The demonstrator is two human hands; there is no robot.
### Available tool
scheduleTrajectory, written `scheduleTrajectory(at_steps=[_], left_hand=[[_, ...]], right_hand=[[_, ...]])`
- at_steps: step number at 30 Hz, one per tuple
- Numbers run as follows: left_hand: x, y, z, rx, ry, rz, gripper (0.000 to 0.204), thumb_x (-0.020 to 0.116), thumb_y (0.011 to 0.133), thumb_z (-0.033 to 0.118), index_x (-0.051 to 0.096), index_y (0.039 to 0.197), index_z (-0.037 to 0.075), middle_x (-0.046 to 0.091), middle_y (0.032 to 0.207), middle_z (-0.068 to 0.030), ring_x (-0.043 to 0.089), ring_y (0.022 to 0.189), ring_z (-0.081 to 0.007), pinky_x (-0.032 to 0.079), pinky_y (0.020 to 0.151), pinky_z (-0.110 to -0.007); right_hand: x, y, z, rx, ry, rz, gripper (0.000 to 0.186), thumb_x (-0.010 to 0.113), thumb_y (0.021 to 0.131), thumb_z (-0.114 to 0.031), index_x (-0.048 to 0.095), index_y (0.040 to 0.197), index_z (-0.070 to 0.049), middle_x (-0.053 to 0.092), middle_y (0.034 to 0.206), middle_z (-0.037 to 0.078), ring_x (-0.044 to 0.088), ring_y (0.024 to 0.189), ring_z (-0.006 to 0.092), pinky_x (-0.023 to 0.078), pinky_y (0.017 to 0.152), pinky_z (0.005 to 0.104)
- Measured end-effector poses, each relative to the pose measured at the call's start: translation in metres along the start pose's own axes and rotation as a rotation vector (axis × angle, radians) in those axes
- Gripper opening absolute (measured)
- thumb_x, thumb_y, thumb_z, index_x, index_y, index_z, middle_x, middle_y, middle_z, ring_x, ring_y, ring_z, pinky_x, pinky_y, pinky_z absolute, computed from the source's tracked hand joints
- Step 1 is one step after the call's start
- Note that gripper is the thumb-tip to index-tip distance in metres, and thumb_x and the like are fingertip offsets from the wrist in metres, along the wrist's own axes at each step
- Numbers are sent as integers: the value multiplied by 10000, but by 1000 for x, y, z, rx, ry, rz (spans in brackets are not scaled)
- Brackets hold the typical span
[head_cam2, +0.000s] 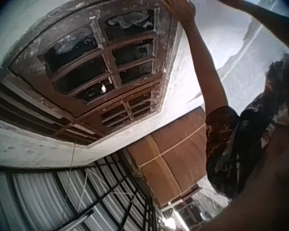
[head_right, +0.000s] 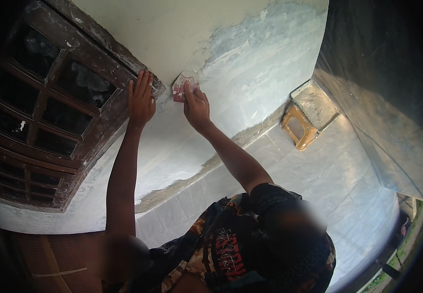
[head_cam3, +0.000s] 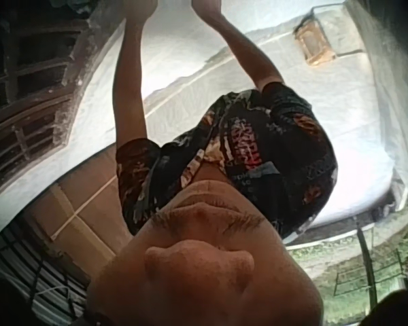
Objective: The person applies wall putty to a wall surface near a window frame using a scraper.
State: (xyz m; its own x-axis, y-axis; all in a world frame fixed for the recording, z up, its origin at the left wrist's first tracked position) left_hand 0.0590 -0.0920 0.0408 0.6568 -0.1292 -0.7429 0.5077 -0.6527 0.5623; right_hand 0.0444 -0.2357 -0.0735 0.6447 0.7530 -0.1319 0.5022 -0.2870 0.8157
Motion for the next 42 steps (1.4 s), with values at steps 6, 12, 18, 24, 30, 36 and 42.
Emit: scheduleTrajectory(at_steps=[6, 12, 18, 24, 30, 36, 42], left_hand=[[-4, -5, -3, -6, 0, 0, 653, 463, 793, 99, 426, 1436, -9, 339, 1567, -116, 247, 1484, -241, 157, 1192, -502], [-2, 2, 3, -4, -11, -9, 653, 476, 795, 108, 428, 1436, -5, 338, 1567, -113, 250, 1483, -240, 163, 1191, -501], [-2, -8, -4, -26, 33, -40, 648, 478, 797, 110, 431, 1433, -4, 337, 1570, -105, 251, 1483, -238, 167, 1190, -500], [-3, 2, 4, -14, -9, -12, 636, 481, 797, 96, 443, 1424, -10, 355, 1560, -115, 271, 1476, -243, 177, 1184, -505], [-1, -1, -2, -27, -5, -35, 633, 471, 798, 101, 447, 1419, -18, 364, 1553, -128, 273, 1475, -246, 162, 1190, -508], [-5, 1, 1, -25, -24, -23, 641, 478, 796, 93, 435, 1426, -15, 347, 1563, -122, 262, 1479, -244, 164, 1188, -509], [-3, 2, 2, -9, -39, -8, 655, 477, 789, 90, 428, 1435, -8, 338, 1569, -114, 255, 1482, -242, 167, 1188, -505]], right_hand=[[-39, 9, -4, 214, 198, 100, 616, 654, 771, 89, 526, 1368, 7, 536, 723, 73, 513, 658, 192, 450, 610, 307], [-19, 55, 9, 103, -52, 137, 647, 622, 781, 66, 451, 1404, 47, 542, 768, 120, 539, 736, 276, 466, 654, 370], [-5, -1, -32, 45, 89, 55, 618, 650, 793, 50, 460, 1381, 62, 556, 705, 123, 552, 711, 297, 479, 658, 375], [-24, 51, 7, 239, 9, 145, 615, 631, 797, 53, 461, 1389, 55, 552, 784, 140, 547, 722, 281, 470, 658, 371], [11, 4, -40, 74, 71, 31, 610, 626, 785, 47, 458, 1372, 71, 624, 855, 190, 594, 775, 342, 506, 741, 416], [-33, 36, -9, 241, 83, 184, 623, 596, 788, 94, 467, 1396, 52, 535, 769, 100, 545, 671, 212, 460, 604, 323], [6, 39, -19, 179, -70, 31, 607, 579, 826, 21, 408, 1407, 65, 649, 931, 206, 593, 930, 377, 473, 859, 462]])
Point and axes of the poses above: each hand's wrist, its own y-axis towards the middle knuckle, its own x-axis out of the palm, z = x × y, the point moved 7 cm from there along y, towards the middle knuckle
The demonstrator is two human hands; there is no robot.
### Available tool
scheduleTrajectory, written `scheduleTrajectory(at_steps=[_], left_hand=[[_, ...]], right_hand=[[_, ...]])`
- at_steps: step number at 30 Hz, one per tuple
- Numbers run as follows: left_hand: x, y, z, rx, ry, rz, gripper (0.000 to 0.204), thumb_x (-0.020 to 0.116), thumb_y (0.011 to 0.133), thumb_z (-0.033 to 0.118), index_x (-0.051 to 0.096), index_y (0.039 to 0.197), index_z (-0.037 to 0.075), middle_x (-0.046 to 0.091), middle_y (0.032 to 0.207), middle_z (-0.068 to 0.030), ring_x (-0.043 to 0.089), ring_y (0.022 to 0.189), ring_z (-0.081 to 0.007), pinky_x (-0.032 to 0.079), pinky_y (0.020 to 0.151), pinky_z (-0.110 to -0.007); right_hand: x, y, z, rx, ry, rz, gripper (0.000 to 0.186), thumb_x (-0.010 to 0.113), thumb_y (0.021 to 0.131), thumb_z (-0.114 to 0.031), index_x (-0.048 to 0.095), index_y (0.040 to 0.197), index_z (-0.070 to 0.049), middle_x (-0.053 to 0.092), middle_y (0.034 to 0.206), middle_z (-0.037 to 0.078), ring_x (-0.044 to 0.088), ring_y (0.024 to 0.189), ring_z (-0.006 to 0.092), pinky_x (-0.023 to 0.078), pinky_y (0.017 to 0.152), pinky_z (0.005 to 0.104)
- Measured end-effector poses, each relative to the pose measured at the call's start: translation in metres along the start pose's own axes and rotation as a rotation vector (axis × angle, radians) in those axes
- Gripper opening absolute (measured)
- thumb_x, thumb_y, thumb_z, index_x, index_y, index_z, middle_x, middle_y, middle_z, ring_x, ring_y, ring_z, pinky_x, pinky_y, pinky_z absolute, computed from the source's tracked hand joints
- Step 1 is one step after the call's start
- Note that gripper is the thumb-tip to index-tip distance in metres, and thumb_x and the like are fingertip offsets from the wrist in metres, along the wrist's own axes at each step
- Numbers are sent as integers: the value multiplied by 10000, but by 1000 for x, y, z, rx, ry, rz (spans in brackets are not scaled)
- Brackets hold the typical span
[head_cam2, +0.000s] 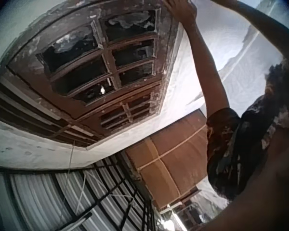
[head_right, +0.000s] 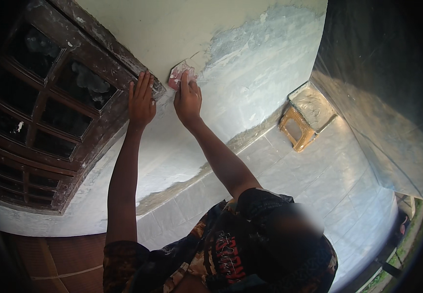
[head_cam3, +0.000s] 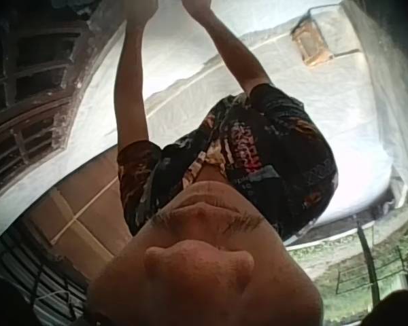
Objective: The person applies wall putty to a wall surface near a window frame using a scraper.
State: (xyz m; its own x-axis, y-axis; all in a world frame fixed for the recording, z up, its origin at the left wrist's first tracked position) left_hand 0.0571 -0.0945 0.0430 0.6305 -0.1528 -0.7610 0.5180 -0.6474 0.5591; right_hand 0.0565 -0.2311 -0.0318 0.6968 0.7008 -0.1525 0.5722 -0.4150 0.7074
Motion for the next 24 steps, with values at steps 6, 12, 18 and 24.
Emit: scheduleTrajectory(at_steps=[6, 12, 18, 24], left_hand=[[1, -9, -7, -22, 45, -24, 656, 473, 789, 90, 429, 1437, -5, 342, 1568, -110, 256, 1481, -240, 163, 1189, -504], [1, -1, -1, -7, 38, -12, 650, 469, 794, 89, 430, 1436, -5, 346, 1565, -109, 260, 1480, -240, 165, 1190, -499], [2, -8, -6, -21, 53, -24, 654, 479, 791, 98, 431, 1436, -4, 342, 1568, -106, 256, 1481, -236, 166, 1192, -496], [-2, -1, 1, -16, 42, -14, 645, 482, 793, 100, 437, 1427, -9, 349, 1564, -108, 264, 1478, -238, 166, 1190, -498]], right_hand=[[-33, -33, -17, -13, 253, 10, 513, 617, 861, 29, 487, 1354, 81, 542, 699, 105, 508, 627, 189, 445, 582, 296], [-29, 28, 13, 49, 104, 112, 609, 584, 775, 75, 470, 1374, 68, 561, 739, 151, 545, 742, 317, 468, 695, 408], [-11, -46, -29, -100, 115, -89, 572, 625, 796, 48, 489, 1351, 78, 629, 780, 150, 580, 747, 299, 492, 738, 394], [-44, 19, 20, 77, 81, 164, 599, 593, 781, 82, 476, 1368, 75, 540, 755, 144, 522, 682, 275, 458, 619, 365]])
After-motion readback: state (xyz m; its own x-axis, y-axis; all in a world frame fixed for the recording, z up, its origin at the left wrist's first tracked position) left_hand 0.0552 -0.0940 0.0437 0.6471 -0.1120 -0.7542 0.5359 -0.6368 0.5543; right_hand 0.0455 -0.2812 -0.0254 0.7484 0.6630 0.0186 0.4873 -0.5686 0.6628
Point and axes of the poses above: each hand's wrist, its own y-axis towards the middle knuckle, its own x-axis out of the palm, z = x × y, the point moved 7 cm from there along y, towards the middle knuckle
